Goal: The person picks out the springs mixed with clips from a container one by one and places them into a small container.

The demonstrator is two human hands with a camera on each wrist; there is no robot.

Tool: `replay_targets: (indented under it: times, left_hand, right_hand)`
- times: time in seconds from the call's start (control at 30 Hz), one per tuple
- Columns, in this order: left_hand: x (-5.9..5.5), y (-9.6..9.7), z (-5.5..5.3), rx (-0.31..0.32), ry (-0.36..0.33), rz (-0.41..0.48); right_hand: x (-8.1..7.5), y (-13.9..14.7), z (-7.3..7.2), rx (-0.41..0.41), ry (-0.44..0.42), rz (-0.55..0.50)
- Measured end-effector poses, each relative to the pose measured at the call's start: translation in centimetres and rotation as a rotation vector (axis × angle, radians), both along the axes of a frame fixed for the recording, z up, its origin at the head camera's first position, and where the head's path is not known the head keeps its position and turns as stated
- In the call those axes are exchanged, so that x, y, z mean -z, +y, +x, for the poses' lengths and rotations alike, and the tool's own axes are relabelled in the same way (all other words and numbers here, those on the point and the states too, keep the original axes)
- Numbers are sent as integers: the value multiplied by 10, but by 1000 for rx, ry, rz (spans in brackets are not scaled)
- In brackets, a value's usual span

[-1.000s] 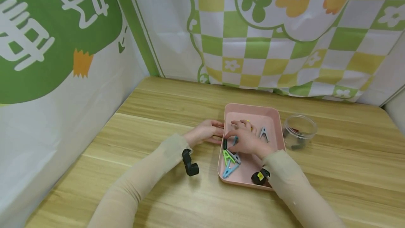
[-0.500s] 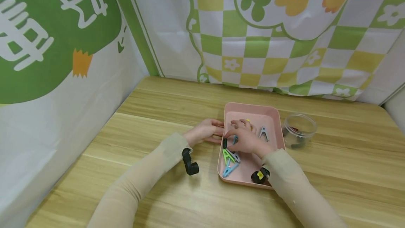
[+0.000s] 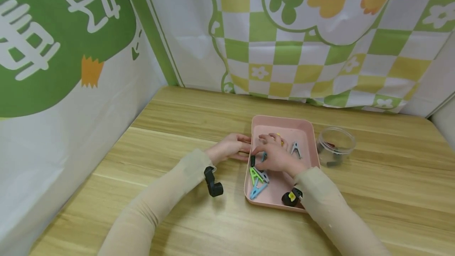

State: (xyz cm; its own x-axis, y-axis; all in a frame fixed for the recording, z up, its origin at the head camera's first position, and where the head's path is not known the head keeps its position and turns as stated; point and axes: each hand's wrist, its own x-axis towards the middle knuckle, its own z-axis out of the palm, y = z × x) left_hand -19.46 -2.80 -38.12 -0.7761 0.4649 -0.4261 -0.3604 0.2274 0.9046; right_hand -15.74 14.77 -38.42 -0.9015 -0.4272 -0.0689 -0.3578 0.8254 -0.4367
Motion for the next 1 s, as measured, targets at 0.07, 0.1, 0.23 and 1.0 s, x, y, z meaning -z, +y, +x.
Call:
replay_targets:
  times: [0.07, 0.1, 0.23, 1.0]
  left_hand:
    - [1, -1, 0, -1, 1, 0]
    - [1, -1, 1, -2, 0, 1]
    - [1, -1, 2, -8, -8, 10]
    - [2, -3, 0, 12, 21, 1]
  right_hand:
    - [0, 0, 0, 6, 7, -5]
    - [0, 0, 0, 9, 10, -10]
    - [0, 0, 1, 21, 16, -24]
    - [-19, 10, -1, 75, 34, -113]
